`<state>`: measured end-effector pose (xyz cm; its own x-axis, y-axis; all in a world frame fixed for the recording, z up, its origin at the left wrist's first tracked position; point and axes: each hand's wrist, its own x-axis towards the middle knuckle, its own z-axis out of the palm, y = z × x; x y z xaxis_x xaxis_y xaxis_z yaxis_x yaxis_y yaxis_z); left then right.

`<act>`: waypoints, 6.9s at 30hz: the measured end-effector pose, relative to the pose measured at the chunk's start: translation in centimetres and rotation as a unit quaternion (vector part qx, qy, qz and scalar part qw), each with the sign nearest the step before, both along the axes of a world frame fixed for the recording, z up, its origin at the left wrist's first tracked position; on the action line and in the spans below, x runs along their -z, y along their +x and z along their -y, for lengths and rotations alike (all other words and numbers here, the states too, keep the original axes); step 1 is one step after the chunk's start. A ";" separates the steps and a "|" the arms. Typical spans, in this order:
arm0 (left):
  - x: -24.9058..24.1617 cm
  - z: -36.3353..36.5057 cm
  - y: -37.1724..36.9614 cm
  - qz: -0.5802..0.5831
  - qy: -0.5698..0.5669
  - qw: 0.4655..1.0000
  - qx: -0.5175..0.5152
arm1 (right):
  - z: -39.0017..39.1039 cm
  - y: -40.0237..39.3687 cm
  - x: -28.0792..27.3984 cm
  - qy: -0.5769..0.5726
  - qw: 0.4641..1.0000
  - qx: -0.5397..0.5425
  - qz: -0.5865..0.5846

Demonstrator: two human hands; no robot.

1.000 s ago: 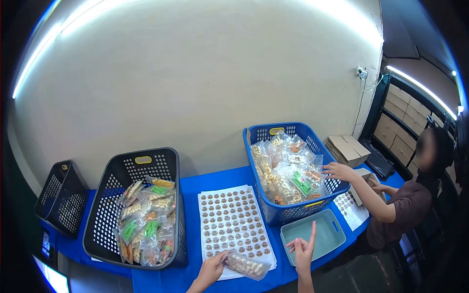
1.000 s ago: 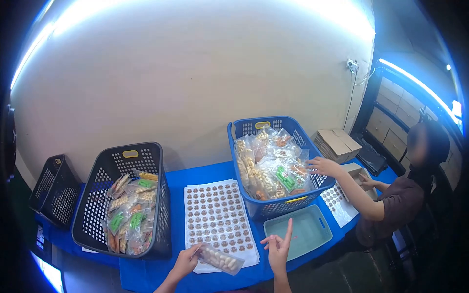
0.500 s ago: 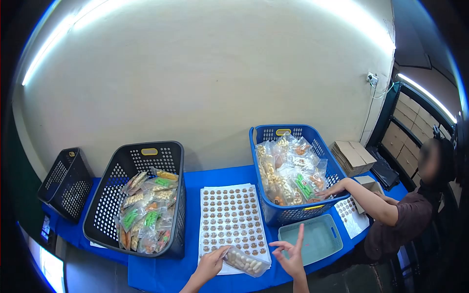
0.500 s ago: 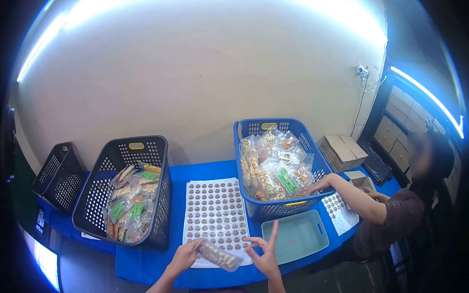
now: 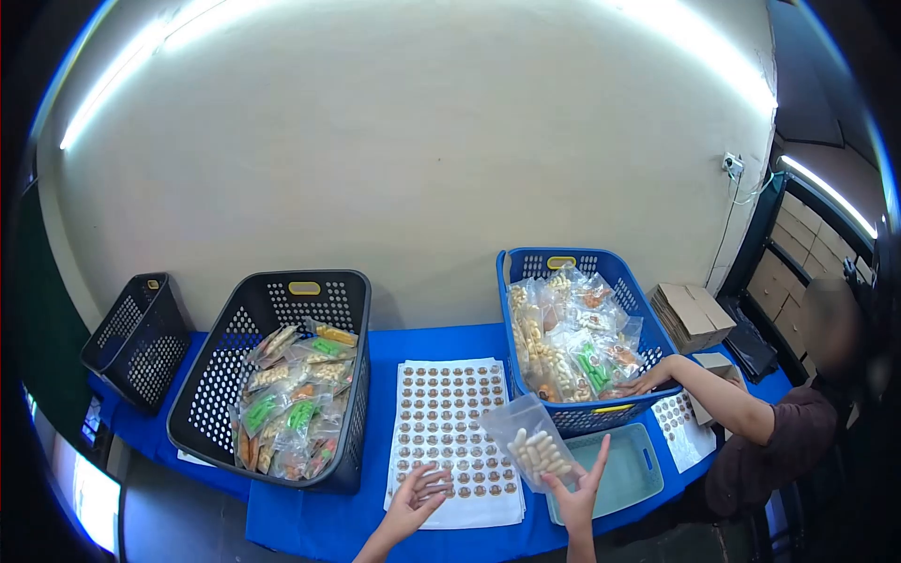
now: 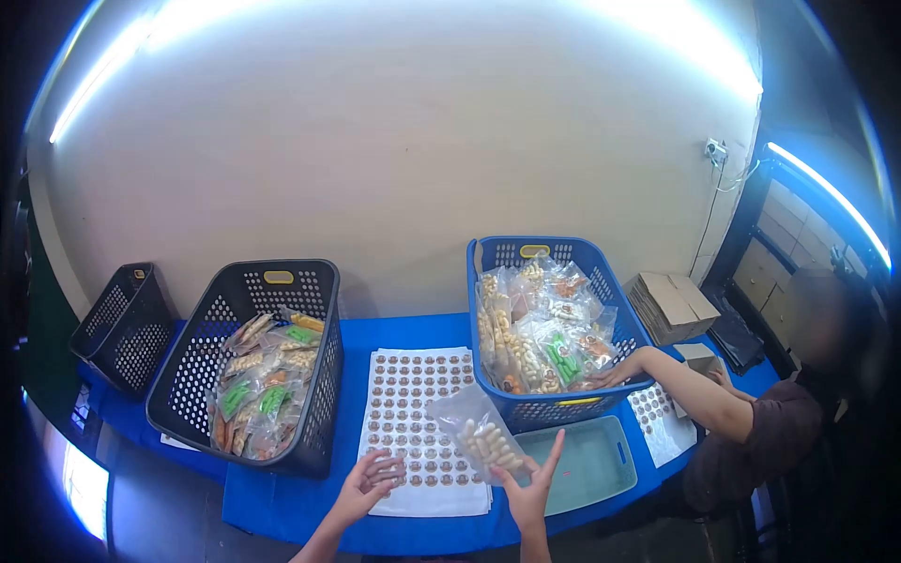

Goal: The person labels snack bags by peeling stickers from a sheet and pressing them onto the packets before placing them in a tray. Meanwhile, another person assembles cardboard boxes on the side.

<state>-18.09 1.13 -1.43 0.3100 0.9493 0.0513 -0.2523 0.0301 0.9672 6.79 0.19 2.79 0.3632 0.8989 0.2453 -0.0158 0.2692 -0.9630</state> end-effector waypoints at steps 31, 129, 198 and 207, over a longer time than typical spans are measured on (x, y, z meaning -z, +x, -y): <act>-2.7 6.8 -11.1 0.186 0.081 0.866 -0.457 | -0.6 -13.4 25.8 -0.045 0.805 -0.303 0.509; -0.8 -2.9 5.1 -0.032 0.035 0.992 -0.116 | -3.6 -5.1 0.9 -0.065 0.971 -0.221 -0.065; 1.3 0.1 3.6 -0.007 0.022 0.996 -0.085 | -0.1 -7.3 3.2 -0.078 0.943 -0.277 -0.167; -4.9 1.8 1.8 -0.033 -0.014 0.999 0.008 | 0.5 -3.9 -2.4 -0.026 0.904 -0.382 0.191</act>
